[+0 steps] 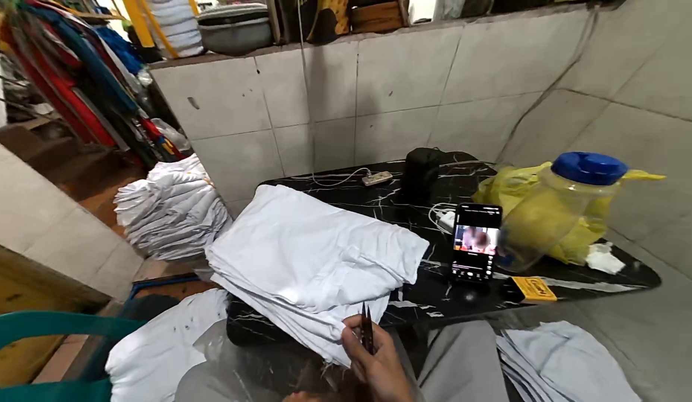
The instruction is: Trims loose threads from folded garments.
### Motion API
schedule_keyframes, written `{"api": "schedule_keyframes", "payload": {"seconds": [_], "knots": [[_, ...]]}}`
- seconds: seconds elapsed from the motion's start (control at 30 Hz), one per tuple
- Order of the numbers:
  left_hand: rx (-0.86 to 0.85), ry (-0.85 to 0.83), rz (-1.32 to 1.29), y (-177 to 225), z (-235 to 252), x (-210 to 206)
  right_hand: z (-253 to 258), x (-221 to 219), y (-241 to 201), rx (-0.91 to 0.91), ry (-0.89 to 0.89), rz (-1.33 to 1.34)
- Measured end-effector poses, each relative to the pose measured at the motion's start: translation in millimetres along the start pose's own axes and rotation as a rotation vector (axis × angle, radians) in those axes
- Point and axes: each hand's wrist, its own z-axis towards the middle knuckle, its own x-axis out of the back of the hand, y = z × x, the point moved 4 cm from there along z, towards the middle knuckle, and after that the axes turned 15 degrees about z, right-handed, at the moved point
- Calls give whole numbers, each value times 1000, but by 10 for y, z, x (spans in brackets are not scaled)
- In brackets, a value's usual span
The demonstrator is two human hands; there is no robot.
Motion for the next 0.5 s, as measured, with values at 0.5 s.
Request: {"api": "schedule_keyframes", "payload": {"seconds": [0.5], "knots": [[-61, 803, 5, 143, 185, 768, -76, 38, 51, -32, 38, 41]]}}
